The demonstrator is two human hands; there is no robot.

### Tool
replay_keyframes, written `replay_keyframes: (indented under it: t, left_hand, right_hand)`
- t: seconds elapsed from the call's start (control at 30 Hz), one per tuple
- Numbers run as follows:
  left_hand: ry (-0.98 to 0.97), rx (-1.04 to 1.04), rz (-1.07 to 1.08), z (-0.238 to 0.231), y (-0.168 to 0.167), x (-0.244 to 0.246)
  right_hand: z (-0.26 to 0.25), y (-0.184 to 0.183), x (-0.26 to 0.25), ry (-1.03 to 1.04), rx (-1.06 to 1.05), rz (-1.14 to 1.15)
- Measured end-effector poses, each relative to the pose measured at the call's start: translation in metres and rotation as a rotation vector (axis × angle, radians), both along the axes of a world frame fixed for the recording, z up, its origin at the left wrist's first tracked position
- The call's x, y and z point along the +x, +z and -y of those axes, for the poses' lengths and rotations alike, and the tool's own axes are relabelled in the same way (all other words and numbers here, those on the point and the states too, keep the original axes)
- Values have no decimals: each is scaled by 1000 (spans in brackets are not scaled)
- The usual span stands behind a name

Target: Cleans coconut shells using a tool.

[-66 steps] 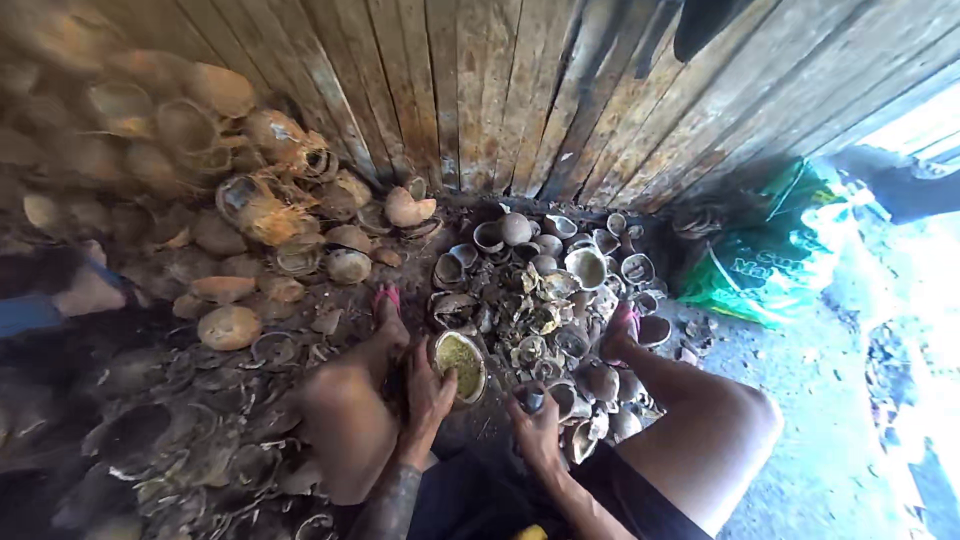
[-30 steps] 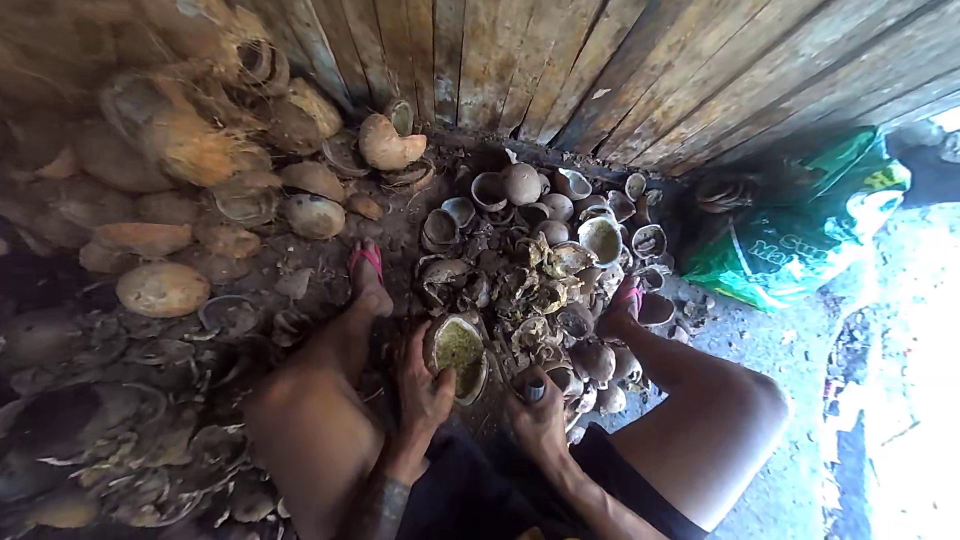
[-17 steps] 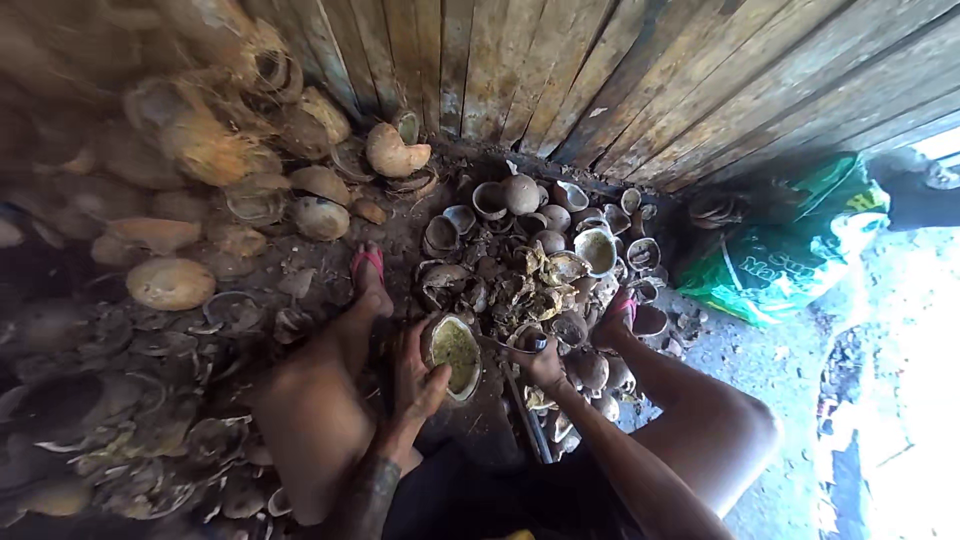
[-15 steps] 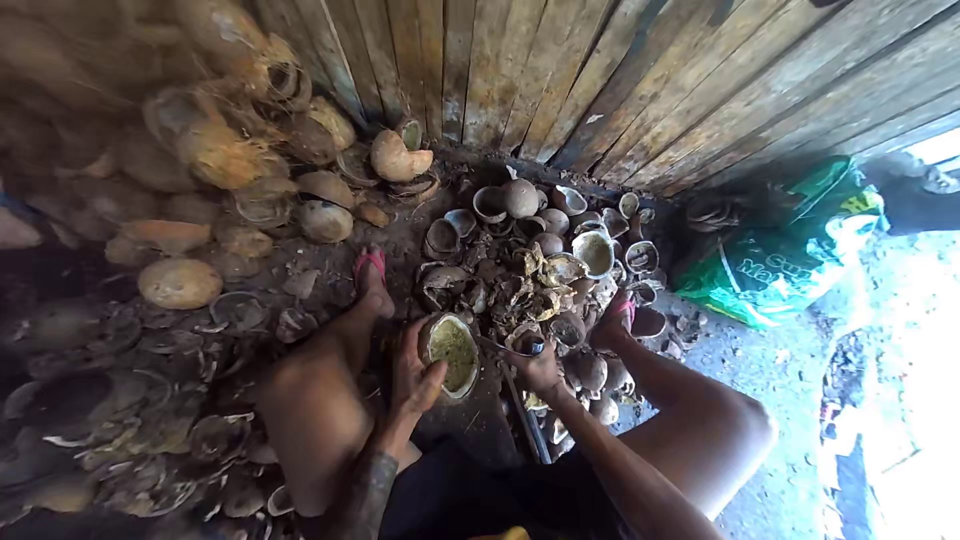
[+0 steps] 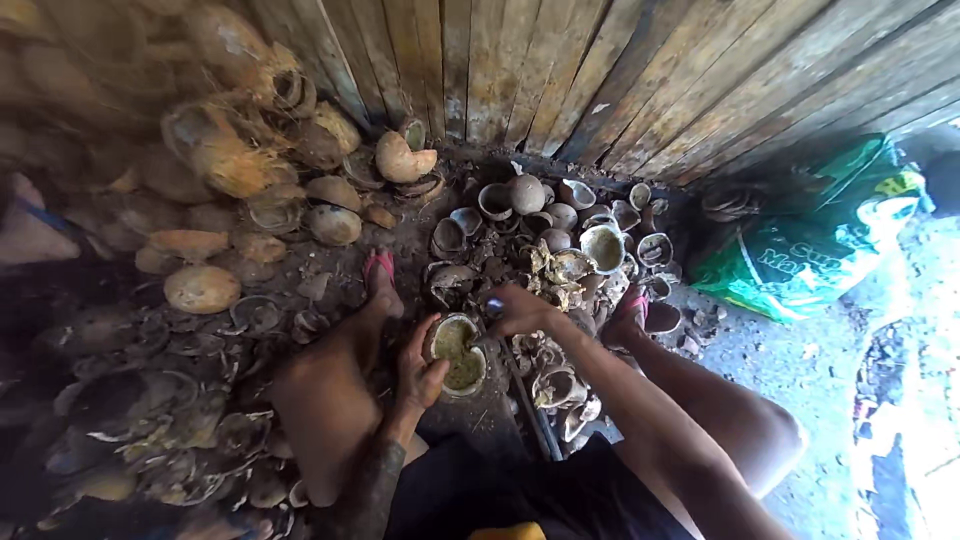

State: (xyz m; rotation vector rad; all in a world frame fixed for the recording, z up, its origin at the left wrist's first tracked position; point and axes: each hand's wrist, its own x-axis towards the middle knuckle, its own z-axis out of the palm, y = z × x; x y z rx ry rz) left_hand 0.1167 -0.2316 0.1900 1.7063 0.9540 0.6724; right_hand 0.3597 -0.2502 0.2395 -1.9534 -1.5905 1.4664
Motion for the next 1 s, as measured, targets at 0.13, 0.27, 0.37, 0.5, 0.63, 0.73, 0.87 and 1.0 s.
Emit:
replay_keyframes:
  t: [0.13, 0.27, 0.37, 0.5, 0.63, 0.73, 0.87, 1.0]
  left_hand:
    - [87, -99, -47, 15, 19, -2]
    - [30, -36, -13, 6, 5, -2]
    - [43, -22, -62, 9, 3, -2]
    - [111, -47, -145, 14, 13, 3]
    - [149, -72, -185, 17, 16, 4]
    - [143, -64, -171, 17, 13, 4]
    - [144, -67, -132, 15, 16, 4]
    - [149, -45, -128, 15, 16, 4]
  right_hand:
    - [-1, 41, -78, 282, 72, 123]
    - [100, 13, -68, -554, 329, -118]
    - [148, 10, -90, -992, 510, -114]
    - [143, -11, -113, -1147, 494, -102]
    - [135, -11, -115, -1151, 392, -69]
    - [136, -22, -105, -1155, 435, -156]
    - [135, -24, -99, -1042, 563, -162]
    - [130, -10, -103, -1022, 498, -98]
